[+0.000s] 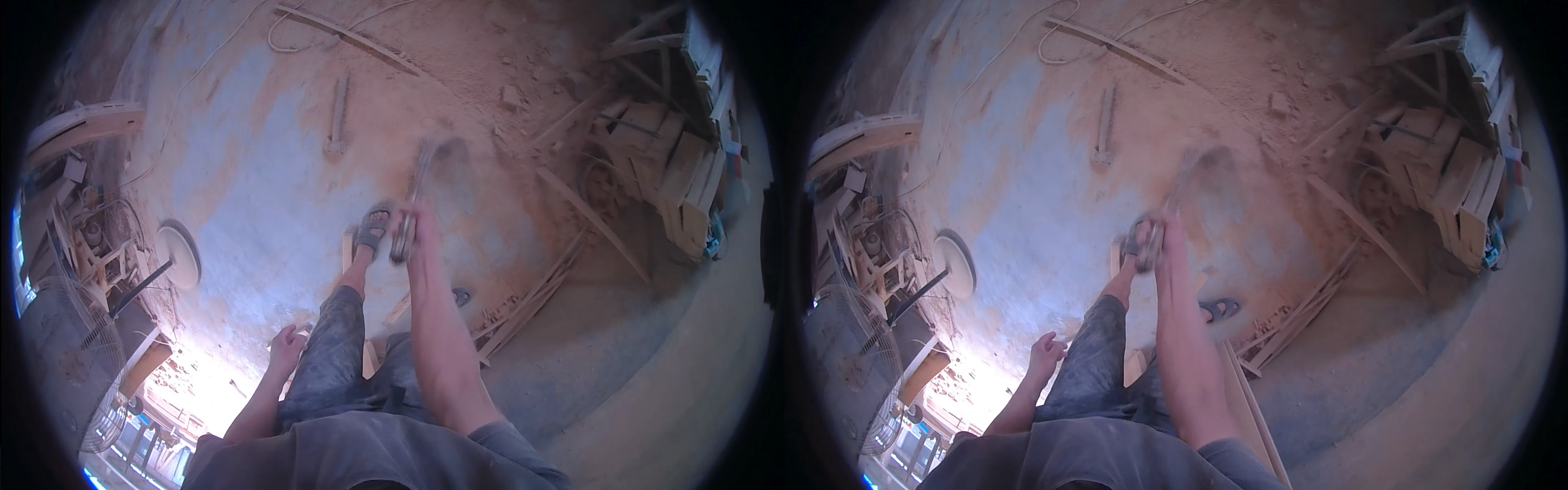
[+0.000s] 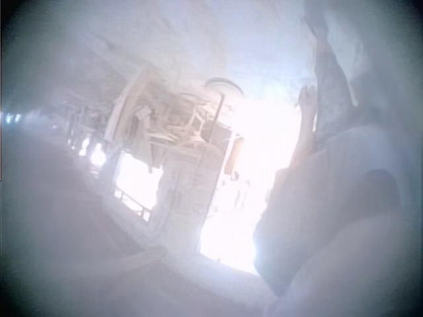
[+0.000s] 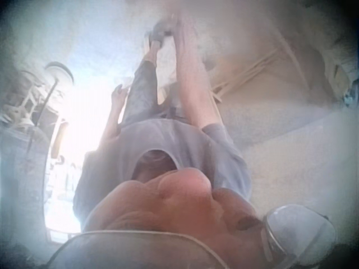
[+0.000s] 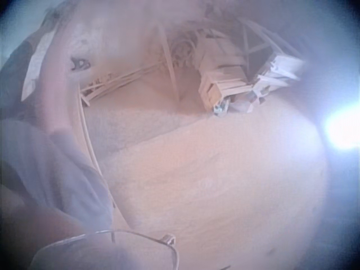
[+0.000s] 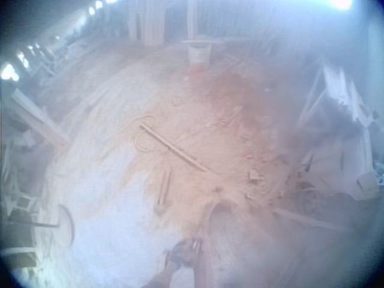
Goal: The person sweeps sawdust and small wood scraps into piles using a broom and picks up debris by hand.
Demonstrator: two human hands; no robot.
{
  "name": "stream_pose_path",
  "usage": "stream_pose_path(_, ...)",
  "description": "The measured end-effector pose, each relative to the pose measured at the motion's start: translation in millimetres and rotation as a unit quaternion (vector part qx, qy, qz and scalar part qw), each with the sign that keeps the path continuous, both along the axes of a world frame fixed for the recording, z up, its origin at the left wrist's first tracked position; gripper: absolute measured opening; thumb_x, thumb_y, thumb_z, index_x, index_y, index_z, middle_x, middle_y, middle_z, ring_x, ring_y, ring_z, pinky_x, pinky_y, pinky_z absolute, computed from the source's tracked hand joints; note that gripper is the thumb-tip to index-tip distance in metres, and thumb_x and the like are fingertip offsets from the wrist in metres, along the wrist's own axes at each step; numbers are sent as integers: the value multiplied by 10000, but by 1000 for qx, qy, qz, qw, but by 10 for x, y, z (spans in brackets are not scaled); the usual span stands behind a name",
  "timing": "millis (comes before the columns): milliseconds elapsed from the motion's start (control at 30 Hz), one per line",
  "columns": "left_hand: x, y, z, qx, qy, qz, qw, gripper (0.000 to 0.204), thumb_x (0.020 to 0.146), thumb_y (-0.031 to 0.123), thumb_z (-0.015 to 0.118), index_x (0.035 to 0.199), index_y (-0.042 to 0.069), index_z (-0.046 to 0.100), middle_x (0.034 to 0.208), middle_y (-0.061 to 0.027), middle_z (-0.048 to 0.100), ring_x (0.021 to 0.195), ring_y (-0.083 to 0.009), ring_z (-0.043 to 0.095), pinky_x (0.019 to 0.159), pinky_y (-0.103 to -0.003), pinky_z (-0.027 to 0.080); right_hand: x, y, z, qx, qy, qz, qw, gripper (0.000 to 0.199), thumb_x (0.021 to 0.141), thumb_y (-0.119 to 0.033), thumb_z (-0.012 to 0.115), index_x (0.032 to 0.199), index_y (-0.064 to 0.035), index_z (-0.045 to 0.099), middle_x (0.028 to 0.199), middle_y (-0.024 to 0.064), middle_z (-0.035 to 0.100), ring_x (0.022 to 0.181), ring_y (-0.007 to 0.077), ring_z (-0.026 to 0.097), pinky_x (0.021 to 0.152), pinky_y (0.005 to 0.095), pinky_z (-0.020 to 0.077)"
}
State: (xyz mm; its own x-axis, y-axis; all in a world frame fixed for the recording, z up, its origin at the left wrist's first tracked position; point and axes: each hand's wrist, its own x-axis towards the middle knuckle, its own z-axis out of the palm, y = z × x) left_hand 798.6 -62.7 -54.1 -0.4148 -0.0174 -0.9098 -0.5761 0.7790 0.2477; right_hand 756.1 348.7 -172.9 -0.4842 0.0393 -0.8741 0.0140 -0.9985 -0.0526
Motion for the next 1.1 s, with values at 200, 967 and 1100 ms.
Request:
stream_pose_path(200,-87,76,41,23,8,38,999,599,917,131,593,1420,-130,399,985,-150,714,812,-178,683,733,-287,517,-739,865,-112,63,32,21,997,337,786,-24,553,1090,-138,460,680,89,544,497,222,559,416,361,491)
stream_pose_path(967,-283,163,10,57,-22,66,996,607,916,146,598,1418,-133,398,995,-137,708,810,-174,684,727,-285,525,-412,-703,-118,-101,-12,-47,994,141,830,-83,565,947,-74,487,769,77,522,620,212,574,538,355,500)
stream_pose_path(1100,-294,140,87,27,1,140,990,599,898,145,613,1397,-129,427,966,-132,706,783,-170,680,708,-283,527,-978,-344,499,71,1,101,992,542,788,-2,565,1288,-102,379,779,99,551,596,209,581,509,354,507)
